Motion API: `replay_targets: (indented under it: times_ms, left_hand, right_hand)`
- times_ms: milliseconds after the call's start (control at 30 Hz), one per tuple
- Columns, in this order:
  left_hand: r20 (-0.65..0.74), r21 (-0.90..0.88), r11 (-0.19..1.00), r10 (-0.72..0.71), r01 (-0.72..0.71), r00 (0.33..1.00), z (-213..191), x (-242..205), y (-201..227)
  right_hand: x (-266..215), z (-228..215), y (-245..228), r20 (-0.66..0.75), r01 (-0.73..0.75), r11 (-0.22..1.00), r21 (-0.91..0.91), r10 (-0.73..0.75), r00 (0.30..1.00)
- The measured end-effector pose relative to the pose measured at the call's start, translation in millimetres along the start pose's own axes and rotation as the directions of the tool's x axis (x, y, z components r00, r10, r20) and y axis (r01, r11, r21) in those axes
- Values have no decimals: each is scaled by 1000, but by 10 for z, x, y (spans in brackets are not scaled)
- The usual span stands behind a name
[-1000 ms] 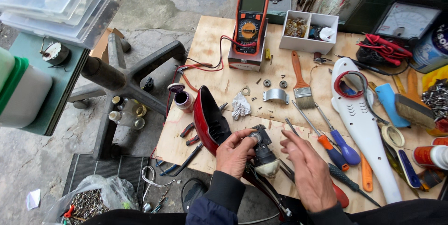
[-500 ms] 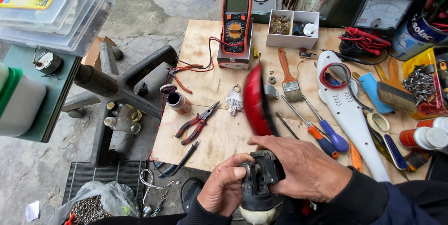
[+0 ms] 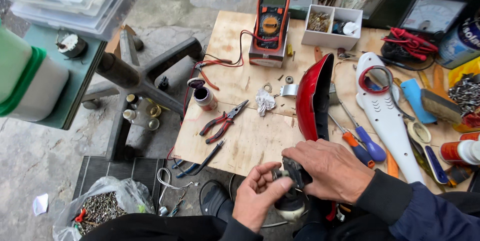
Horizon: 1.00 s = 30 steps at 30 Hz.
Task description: The person disassembles a small electric motor, removes the rotor, and uses a screwdriver to adjust internal components. They then reassemble the motor parts and test the rotor's movement by hand.
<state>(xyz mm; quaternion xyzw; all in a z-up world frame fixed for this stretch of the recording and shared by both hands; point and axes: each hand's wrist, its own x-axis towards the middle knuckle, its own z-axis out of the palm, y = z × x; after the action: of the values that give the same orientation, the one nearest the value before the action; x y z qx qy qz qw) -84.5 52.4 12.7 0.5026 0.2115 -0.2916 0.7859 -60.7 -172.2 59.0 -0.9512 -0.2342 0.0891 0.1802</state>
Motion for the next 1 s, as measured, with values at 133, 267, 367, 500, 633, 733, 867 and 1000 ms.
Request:
replay_targets:
  times_ms: [133,267,367,500,633,733,867,1000]
  left_hand:
    - [-117,106,994,45,-33,992,-8,-64,-109]
    - [-179,168,985,-8,38,984,-112,55,-205]
    - [-204,82,991,-89,108,975,-130,57,-160]
    - [-379,109,980,-112,164,918,-151,72,-245]
    - [-354,130,977,-114,169,928,-233,87,-251]
    - [-336,26,932,-333,362,881,-250,133,-29]
    - [-131,6,894,-443,447,887,-342,134,170]
    - [-65,29,893,-446,448,893,-350,120,224]
  right_hand:
    - [105,-55,10,78,200,976,-86,-194,978]
    - [239,9,121,163,283,953,-104,-264,951]
    - [333,91,175,210,307,945,-109,-280,937]
    - [434,90,221,230,363,931,-35,-346,909]
    - [511,125,252,235,380,923,-54,-359,904]
    - [558,178,314,227,401,913,-76,-375,899]
    - [589,211,374,241,429,902,-44,-407,881]
    - [616,189,360,185,445,895,-33,-432,883]
